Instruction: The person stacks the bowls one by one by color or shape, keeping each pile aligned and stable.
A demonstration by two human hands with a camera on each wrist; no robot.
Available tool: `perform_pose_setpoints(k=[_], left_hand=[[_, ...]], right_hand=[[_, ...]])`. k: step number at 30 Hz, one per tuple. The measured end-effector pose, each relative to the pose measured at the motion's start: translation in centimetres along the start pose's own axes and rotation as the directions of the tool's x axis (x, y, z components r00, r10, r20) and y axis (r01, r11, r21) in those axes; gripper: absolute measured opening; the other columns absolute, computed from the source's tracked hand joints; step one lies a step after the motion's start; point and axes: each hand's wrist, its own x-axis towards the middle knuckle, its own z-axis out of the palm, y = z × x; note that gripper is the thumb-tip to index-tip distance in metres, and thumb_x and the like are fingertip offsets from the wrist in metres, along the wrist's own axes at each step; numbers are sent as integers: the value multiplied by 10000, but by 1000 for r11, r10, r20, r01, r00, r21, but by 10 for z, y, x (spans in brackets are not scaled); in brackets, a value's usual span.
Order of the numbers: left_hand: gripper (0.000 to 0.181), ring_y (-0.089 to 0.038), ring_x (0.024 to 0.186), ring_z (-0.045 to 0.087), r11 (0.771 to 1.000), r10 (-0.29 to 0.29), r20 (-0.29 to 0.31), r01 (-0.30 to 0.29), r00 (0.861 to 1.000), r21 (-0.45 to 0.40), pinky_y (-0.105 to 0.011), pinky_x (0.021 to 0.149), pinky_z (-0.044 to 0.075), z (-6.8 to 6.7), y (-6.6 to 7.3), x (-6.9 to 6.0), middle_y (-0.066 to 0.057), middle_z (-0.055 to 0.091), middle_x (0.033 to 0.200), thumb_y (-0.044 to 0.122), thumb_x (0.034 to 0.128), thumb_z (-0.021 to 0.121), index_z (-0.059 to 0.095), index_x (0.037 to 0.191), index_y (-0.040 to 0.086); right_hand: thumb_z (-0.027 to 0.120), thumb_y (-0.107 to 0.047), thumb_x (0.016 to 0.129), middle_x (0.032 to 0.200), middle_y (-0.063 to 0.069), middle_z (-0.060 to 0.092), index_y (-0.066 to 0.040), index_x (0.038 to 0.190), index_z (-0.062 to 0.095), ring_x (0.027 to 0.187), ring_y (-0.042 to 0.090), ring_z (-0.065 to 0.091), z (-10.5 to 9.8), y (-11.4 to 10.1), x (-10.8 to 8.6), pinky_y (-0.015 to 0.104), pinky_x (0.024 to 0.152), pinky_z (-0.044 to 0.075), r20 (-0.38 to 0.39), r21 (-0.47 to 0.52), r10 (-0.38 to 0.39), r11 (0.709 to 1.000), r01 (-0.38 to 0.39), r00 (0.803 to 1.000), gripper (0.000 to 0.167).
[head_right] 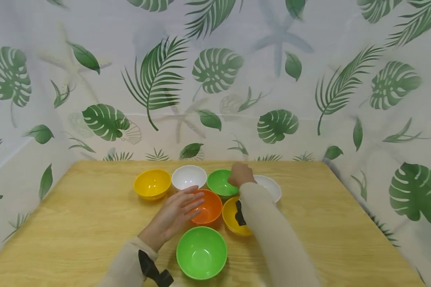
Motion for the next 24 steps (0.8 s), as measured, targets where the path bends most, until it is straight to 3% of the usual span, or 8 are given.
perform_pose_setpoints(k=[7,19,24], left_hand=[[476,-395,1349,363,1000,2,1,-2,1000,-1,-470,1115,322,-3,0,-4,-271,352,1462,153,1036,363,283,1471,-24],[487,-355,1335,406,995,-36,52,31,998,94,-458,1123,313,-2,-1,-1,-236,384,1466,182,1034,374,296,1473,-15],[493,-352,1331,414,993,-45,64,37,997,108,-463,1125,308,-1,-1,0,-231,388,1466,185,1031,374,292,1474,-16]], right_hand=[[479,80,833,621,29,293,-94,646,370,585,168,285,7,-4,7,286,576,336,-15,19,19,1000,-18,1000,277],[483,83,859,650,48,355,-65,709,446,609,185,335,9,4,7,299,592,365,-10,36,77,996,-76,997,214],[483,99,821,683,79,444,-40,739,487,650,212,395,12,6,6,319,617,396,-80,31,74,997,-72,994,162]])
